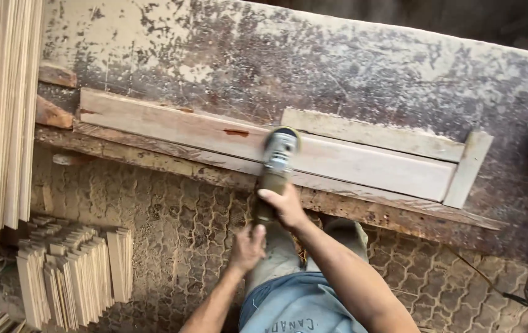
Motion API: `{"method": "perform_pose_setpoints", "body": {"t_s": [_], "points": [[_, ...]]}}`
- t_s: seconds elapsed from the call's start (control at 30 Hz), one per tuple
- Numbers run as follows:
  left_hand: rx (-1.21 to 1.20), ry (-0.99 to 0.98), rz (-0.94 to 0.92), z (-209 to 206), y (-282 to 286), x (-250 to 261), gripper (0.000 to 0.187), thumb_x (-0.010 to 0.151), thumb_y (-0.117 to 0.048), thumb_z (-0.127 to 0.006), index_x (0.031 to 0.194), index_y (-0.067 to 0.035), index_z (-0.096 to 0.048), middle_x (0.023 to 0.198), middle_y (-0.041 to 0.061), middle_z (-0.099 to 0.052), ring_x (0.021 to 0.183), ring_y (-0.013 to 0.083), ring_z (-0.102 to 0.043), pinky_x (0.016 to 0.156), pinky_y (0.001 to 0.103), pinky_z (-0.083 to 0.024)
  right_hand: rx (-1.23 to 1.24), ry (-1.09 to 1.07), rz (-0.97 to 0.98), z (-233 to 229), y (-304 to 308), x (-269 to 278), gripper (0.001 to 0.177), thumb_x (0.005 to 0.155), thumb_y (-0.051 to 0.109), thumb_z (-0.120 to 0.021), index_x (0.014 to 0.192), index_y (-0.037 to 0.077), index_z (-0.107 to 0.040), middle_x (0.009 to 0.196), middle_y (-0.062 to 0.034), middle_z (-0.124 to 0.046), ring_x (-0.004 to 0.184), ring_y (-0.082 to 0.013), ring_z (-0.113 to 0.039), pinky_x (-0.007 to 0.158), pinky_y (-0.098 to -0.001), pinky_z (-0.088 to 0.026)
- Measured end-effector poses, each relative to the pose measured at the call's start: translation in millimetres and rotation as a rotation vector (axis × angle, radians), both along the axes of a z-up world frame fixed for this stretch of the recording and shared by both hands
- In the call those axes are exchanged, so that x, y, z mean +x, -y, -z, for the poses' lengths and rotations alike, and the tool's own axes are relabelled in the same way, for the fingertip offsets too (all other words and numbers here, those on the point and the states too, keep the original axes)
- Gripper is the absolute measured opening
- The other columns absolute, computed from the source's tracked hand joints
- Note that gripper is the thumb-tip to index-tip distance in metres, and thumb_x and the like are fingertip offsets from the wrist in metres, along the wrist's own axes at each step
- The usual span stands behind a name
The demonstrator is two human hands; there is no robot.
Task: Applying wood glue to a board and sanding the surface using a power sander.
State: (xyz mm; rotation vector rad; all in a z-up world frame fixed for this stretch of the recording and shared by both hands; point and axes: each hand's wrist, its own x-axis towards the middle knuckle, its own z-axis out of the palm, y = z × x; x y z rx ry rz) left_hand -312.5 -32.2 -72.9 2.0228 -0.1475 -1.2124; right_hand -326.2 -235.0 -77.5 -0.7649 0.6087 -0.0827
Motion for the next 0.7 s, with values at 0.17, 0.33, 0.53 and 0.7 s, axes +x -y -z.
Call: {"method": "perform_pose_setpoints", "body": {"t_s": [0.17,0.33,0.53,0.7], "points": [[-0.042,0.039,-0.129,-15,-42,59,0.071,0.094,-0.075,-0.035,0.095,-0.008,-0.061,0.061,0.001,-0.061,0.047,0.0116,-0.064,0.042,0.03,-0.056,-0.137,0.036,-0.189,-2,-47,85,0.052,0.08,0.041,-0.076,0.111,0.003,-0.056,0.088,-0.0103,-0.069,0.073,-0.0218,-0.071,0.066,-0.0365,-0.062],[-0.013,0.001,0.024,4,-52,65,0.077,0.086,-0.08,-0.032,0.098,-0.011,-0.063,0.059,0.002,-0.057,0.044,0.0124,-0.058,0.036,0.031,-0.052,-0.1,-0.088,-0.063,-9,-46,61,0.053,0.083,0.041,-0.075,0.111,-0.001,-0.057,0.092,-0.0141,-0.07,0.079,-0.0236,-0.071,0.07,-0.0389,-0.061],[-0.181,0.143,0.196,19,-55,56,0.081,0.098,-0.084,-0.034,0.095,-0.009,-0.066,0.065,-0.001,-0.057,0.056,0.0092,-0.058,0.046,0.03,-0.049,0.04,-0.141,0.136,-23,-47,40,0.05,0.08,0.035,-0.075,0.111,-0.001,-0.059,0.093,-0.0135,-0.072,0.081,-0.0239,-0.072,0.073,-0.0391,-0.061],[-0.071,0.0,-0.007,-10,-81,107,0.078,0.086,-0.081,-0.034,0.093,-0.011,-0.064,0.058,0.0,-0.057,0.046,0.0124,-0.06,0.037,0.033,-0.055,-0.072,-0.008,-0.075,-11,-82,119,0.053,0.084,0.038,-0.077,0.114,-0.001,-0.056,0.093,-0.0128,-0.069,0.081,-0.0229,-0.07,0.073,-0.0386,-0.06]]}}
